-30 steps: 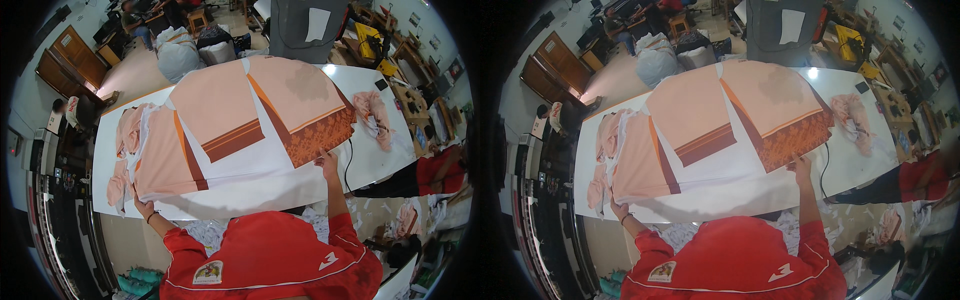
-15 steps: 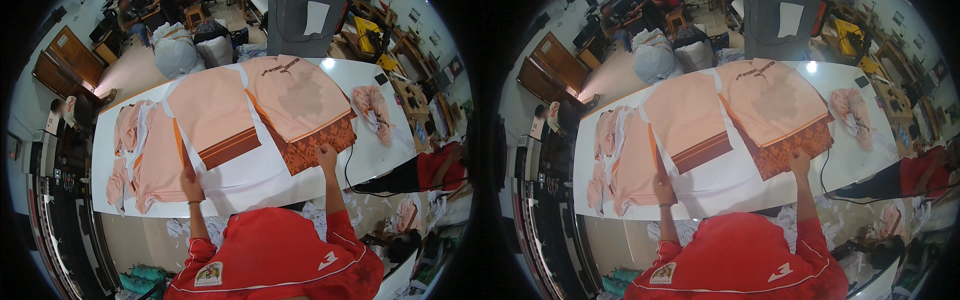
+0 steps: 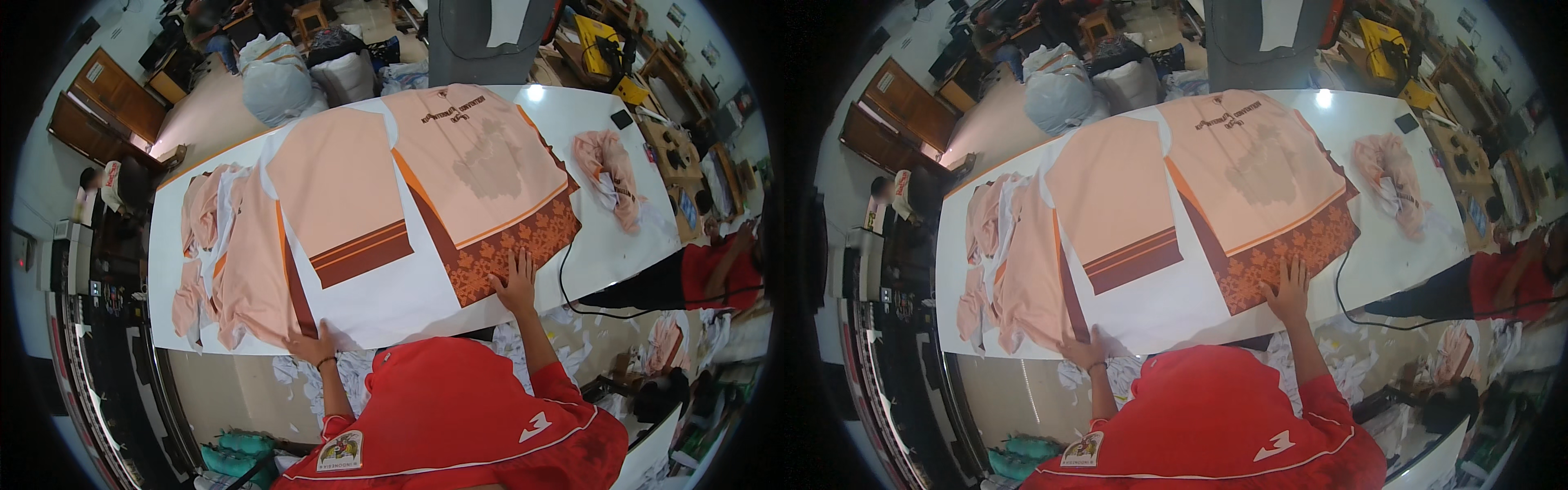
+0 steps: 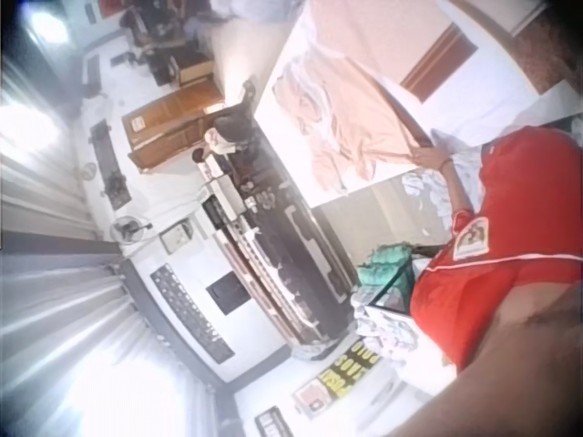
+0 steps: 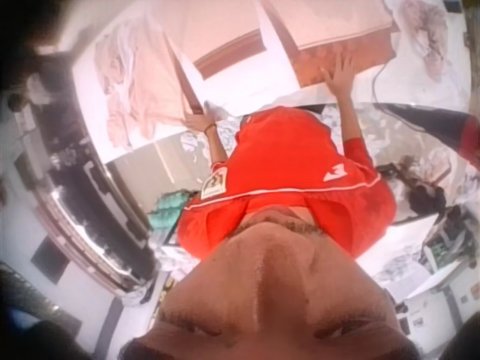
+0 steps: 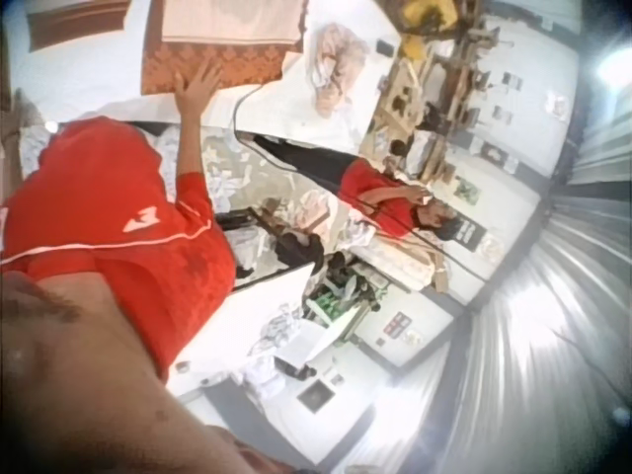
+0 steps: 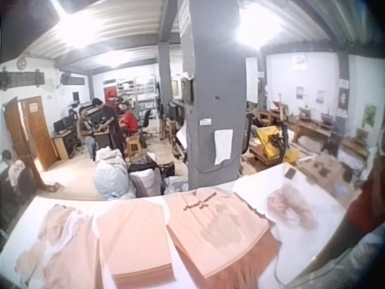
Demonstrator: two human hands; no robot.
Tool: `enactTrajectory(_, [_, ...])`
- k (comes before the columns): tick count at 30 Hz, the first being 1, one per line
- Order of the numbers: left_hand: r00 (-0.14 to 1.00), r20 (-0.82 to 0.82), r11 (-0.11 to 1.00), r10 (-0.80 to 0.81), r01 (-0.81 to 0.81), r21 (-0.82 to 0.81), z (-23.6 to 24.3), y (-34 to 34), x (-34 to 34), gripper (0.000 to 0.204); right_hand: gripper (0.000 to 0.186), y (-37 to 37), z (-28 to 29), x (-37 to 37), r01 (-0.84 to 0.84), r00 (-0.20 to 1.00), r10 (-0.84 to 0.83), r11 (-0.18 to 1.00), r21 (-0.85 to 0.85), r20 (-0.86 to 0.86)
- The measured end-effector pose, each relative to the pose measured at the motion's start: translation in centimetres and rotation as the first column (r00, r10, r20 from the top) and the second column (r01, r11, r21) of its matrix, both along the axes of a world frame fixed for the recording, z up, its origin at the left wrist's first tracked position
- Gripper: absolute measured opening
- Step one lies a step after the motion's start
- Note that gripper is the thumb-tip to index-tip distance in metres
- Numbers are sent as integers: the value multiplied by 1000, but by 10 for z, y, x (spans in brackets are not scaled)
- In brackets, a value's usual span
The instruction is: The person lays out a peach-colored garment on a white table, smooths it, and uses a yellow electric fabric cutter to trim along the edges. They repeatedly reposition and fold the garment, continuing to cut along the perimeter and then set the cut piece aside.
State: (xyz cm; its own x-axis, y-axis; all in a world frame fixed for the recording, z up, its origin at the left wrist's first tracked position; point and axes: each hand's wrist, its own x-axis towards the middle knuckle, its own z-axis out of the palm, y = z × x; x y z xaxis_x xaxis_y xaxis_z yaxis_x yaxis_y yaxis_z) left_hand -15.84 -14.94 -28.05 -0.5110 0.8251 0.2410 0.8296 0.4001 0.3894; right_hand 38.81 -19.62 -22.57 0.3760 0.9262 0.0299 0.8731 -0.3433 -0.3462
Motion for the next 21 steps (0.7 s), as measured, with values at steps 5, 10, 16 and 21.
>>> enactTrajectory(5, [815, -4, 786, 579, -560, -261, -15, -16, 3, 117, 78, -12, 4, 11, -67, 997, 63, 994, 84, 51])
enactTrajectory(10, [652, 385, 753, 654, -608, -250, -21, -26, -6, 97, 50, 20, 15, 69, 63, 995, -29, 920, 388, -92])
enactTrajectory(16, [535, 401, 667, 744, -629, -398, -25, -27, -18, 64, 41, 97, 21, 222, 533, 836, -520, 696, 482, -174])
enactTrajectory(21, [418, 518, 646, 746, -643, -411, -8, -20, -17, 57, 36, 119, -6, 303, 598, 802, -593, 794, 114, -74])
